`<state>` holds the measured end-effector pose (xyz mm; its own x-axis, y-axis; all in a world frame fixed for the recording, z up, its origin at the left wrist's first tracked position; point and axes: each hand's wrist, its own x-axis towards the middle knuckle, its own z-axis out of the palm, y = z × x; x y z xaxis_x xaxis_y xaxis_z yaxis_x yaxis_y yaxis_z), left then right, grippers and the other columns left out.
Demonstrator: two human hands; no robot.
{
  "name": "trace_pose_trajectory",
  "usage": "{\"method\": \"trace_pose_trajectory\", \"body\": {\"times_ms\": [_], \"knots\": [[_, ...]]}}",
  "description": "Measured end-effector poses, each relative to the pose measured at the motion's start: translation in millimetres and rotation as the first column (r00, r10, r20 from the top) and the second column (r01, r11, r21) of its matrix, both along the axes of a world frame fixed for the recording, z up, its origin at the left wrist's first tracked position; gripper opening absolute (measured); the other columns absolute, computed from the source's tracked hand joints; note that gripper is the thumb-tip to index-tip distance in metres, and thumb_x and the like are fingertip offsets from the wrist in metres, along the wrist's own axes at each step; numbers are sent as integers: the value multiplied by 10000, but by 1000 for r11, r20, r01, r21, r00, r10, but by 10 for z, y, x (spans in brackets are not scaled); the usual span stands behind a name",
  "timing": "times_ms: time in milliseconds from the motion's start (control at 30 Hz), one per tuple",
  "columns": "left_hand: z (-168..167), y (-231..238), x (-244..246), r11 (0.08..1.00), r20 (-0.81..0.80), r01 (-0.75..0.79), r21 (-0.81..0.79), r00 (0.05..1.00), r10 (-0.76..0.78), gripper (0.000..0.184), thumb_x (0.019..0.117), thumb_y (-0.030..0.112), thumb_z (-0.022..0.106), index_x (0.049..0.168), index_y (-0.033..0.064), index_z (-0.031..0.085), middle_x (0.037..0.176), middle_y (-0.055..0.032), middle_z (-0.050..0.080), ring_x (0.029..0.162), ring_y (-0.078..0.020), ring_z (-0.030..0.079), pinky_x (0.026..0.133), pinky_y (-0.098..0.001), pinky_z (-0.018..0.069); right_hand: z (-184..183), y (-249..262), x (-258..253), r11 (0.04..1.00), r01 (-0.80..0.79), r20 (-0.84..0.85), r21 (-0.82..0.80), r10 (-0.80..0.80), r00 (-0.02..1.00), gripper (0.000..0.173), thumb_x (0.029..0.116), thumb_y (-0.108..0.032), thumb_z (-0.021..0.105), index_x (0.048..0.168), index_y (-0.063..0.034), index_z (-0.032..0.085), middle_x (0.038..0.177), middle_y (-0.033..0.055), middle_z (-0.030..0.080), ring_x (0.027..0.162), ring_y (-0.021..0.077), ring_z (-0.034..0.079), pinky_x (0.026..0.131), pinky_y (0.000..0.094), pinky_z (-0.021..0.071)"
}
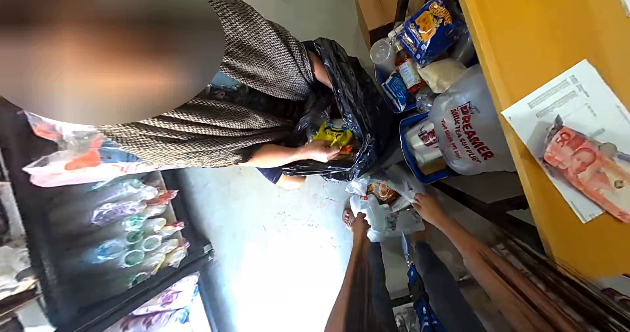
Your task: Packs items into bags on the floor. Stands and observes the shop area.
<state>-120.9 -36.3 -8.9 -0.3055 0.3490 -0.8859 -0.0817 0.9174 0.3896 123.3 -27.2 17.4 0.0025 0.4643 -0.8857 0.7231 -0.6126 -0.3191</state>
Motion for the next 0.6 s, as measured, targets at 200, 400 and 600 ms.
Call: {"method": "trace_pose_trajectory", "body": {"times_ms": [200, 400, 600], "knots": [[187, 178, 170, 959, 10, 276, 60, 961, -278, 274, 1066, 197, 493, 1032, -44, 618, 695, -5, 472, 600, -98, 453, 624, -286, 446, 110, -282, 150, 985, 162, 4, -54, -162, 987, 381, 1066, -219, 523, 1330, 50, 573, 1239, 293, 636, 1190, 433, 613, 1029, 576, 467], [123, 457, 240, 797, -20, 604, -4, 797, -604, 418, 1058, 276, 535, 1289, -67, 598, 1134, -233, 676, 1041, -306, 658, 963, -476, 506, 96, -539, 133, 927, 358, -31, -109, -363, 931, 424, 1080, -201, 507, 1410, 66, 496, 1305, 293, 609, 1213, 399, 609, 1061, 535, 463], [-4, 460, -9, 698, -86, 714, 59, 700, -709, 489, 1050, 193, 541, 1463, -58, 472, 1456, -283, 526, 1373, -380, 508, 1163, -512, 381, -47, -373, -118, 904, 427, -77, -10, -427, 901, 582, 1011, -133, 607, 1514, 50, 377, 1434, 296, 529, 1328, 396, 542, 1122, 511, 430]]}}
